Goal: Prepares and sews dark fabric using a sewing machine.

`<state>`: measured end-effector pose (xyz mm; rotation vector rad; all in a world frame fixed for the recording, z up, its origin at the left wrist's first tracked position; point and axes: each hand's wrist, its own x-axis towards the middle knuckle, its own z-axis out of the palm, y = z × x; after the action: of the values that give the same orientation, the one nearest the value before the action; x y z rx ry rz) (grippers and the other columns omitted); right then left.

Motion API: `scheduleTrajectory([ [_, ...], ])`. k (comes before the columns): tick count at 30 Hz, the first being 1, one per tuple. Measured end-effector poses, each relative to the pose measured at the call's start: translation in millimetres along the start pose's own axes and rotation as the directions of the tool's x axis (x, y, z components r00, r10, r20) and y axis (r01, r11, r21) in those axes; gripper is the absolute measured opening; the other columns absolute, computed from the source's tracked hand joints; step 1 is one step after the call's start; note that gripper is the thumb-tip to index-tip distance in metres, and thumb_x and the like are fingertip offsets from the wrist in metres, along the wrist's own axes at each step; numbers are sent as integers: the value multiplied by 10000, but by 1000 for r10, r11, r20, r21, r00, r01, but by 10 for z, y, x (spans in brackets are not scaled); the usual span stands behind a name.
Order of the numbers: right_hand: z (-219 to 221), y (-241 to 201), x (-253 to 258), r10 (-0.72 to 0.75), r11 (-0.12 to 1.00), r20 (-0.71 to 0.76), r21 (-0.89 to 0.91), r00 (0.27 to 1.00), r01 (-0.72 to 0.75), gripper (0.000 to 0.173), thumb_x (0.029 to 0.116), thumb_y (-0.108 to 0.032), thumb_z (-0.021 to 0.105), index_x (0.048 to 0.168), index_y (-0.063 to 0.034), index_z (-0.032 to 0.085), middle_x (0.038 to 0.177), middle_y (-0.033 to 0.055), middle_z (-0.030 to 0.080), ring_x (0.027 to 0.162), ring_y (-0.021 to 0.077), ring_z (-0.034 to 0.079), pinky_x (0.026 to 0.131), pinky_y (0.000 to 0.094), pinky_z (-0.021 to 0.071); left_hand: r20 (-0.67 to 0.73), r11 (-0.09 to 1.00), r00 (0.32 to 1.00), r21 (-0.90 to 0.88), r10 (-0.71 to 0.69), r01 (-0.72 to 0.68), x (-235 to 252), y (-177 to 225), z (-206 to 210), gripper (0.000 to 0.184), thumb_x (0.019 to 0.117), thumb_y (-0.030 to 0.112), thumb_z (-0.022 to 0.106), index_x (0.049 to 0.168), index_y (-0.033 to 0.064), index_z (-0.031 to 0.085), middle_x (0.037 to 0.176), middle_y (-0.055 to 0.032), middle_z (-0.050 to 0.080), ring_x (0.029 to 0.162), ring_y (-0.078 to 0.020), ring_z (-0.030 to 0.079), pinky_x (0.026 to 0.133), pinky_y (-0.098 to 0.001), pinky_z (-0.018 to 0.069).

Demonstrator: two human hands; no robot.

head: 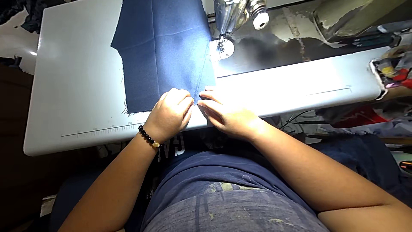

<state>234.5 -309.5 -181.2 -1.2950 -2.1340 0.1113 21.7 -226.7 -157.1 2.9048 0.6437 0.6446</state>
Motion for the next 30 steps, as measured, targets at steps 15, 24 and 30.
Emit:
scheduleTrajectory([
  [15, 0, 5, 11, -4, 1000, 12, -2, 1000, 4, 315, 972, -204, 541, 1180, -103, 755, 1333, 120, 673, 1362, 325, 542, 1148, 503, 396, -7, 999, 999, -3, 36, -36, -27, -7, -13, 209, 982, 86, 558, 1005, -18, 737, 1140, -168, 718, 1095, -315, 683, 960, -438, 545],
  [24, -14, -6, 32, 15, 1000, 44, -8, 999, -15, 343, 971, -209, 529, 1233, -109, 727, 1349, 115, 659, 1362, 320, 538, 1146, 503, 394, -28, 1000, 1000, -30, -7, 6, -45, -14, -7, 221, 996, 112, 569, 1012, 5, 762, 1155, -148, 729, 1108, -289, 684, 983, -403, 539],
  [30, 7, 4, 49, 26, 1000, 99, -16, 995, -24, 393, 959, -211, 526, 1305, -172, 709, 1341, 110, 649, 1353, 332, 521, 1101, 549, 388, 292, 972, 951, -174, -101, 157, 227, -98, -320, 182, 940, 143, 620, 968, 64, 781, 1102, -88, 709, 1002, -209, 655, 875, -374, 538],
])
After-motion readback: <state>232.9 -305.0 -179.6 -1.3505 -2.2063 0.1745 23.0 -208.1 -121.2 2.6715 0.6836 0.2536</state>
